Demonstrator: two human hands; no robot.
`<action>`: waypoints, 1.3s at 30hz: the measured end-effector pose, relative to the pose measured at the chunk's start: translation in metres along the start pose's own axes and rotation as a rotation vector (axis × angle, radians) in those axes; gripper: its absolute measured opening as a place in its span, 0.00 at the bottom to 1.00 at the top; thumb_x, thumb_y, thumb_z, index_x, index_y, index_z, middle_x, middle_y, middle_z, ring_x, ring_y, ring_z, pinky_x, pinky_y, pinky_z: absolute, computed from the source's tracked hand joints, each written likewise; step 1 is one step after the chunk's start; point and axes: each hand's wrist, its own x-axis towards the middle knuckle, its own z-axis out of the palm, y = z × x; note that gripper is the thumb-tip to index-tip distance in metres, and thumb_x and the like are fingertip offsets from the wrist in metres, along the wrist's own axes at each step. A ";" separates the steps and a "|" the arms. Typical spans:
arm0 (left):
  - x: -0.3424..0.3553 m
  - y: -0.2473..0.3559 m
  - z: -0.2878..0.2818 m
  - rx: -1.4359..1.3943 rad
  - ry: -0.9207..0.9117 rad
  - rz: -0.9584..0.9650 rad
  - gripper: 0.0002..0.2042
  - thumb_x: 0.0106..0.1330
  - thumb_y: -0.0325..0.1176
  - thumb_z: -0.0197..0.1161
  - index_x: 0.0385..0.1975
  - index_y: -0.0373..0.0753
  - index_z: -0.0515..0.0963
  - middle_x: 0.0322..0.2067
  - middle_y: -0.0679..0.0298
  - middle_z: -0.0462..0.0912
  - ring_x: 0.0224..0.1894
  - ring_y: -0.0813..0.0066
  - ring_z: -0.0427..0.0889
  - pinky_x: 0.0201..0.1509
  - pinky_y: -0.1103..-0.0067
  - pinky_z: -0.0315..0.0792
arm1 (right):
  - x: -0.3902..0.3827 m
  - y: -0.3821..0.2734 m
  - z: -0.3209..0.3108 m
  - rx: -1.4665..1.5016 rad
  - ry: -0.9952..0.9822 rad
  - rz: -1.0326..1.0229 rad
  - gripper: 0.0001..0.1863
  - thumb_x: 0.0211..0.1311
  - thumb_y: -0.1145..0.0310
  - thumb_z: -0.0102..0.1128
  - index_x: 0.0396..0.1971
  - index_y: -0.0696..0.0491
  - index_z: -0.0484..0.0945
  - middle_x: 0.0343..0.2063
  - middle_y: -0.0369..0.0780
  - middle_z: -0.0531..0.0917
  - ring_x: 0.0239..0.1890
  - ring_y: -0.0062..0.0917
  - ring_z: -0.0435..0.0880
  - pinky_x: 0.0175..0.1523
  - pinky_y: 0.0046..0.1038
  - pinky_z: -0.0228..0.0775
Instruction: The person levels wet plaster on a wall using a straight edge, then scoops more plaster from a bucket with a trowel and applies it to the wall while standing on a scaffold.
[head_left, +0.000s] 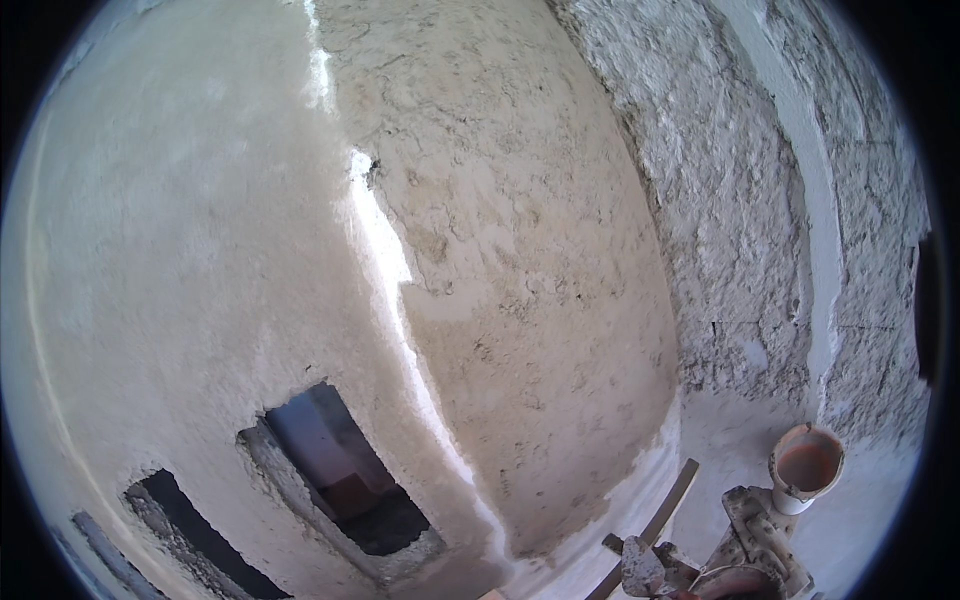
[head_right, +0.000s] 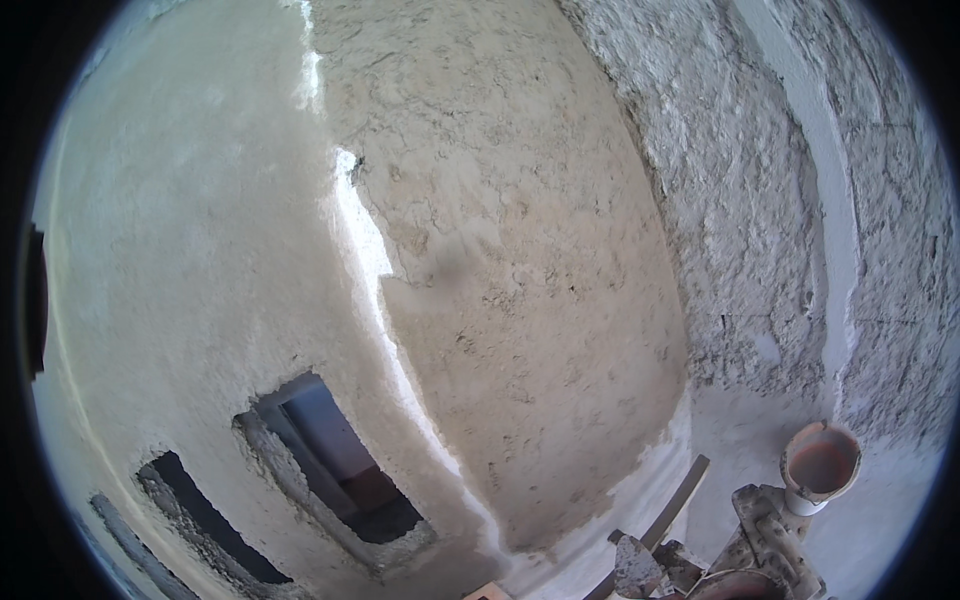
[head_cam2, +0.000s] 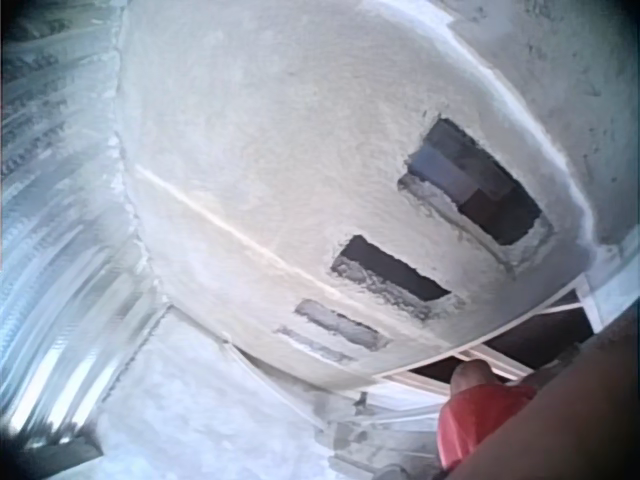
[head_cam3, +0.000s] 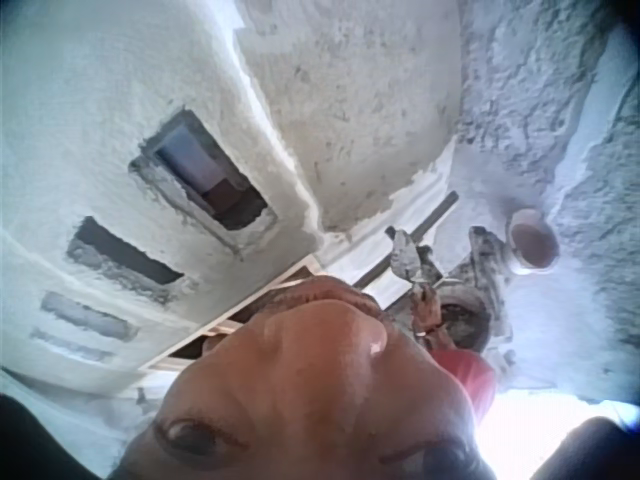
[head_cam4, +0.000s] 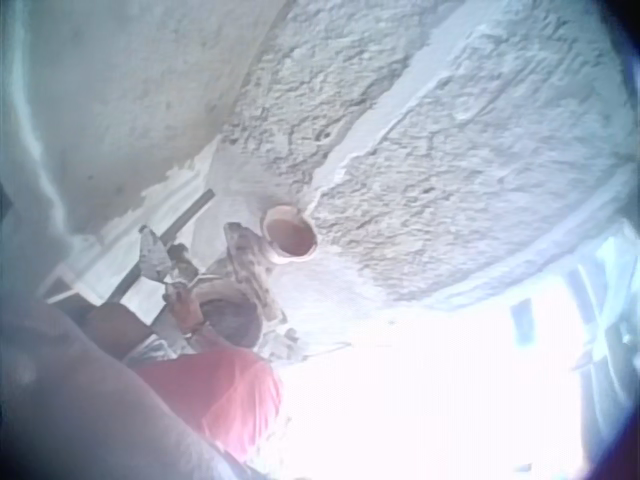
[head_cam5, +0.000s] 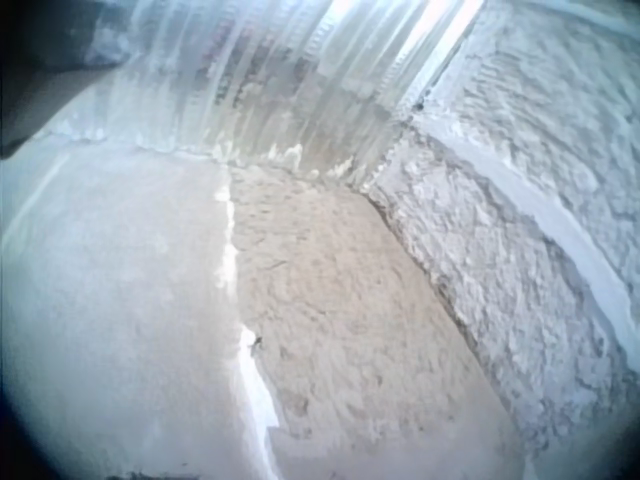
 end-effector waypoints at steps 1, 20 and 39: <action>0.001 0.001 -0.001 0.002 0.002 0.003 0.40 0.48 0.50 0.69 0.60 0.40 0.60 0.54 0.50 0.70 0.55 0.50 0.73 0.55 0.55 0.69 | 0.004 0.018 -0.004 0.096 -0.020 0.008 0.21 0.62 0.63 0.59 0.54 0.47 0.69 0.27 0.36 0.73 0.24 0.20 0.73 0.24 0.26 0.66; 0.005 0.007 0.003 -0.001 0.011 0.002 0.36 0.47 0.48 0.70 0.56 0.41 0.65 0.51 0.54 0.73 0.53 0.53 0.75 0.54 0.55 0.69 | -0.008 -0.008 -0.002 -0.397 0.025 -0.103 0.14 0.63 0.60 0.56 0.45 0.50 0.74 0.17 0.32 0.74 0.16 0.19 0.71 0.19 0.25 0.63; -0.002 0.014 0.015 0.011 0.021 -0.015 0.32 0.45 0.46 0.70 0.52 0.42 0.69 0.48 0.59 0.76 0.51 0.55 0.77 0.53 0.55 0.70 | 0.000 0.015 0.001 -0.877 0.138 -0.525 0.18 0.60 0.58 0.56 0.44 0.55 0.75 0.28 0.50 0.79 0.29 0.44 0.78 0.33 0.41 0.69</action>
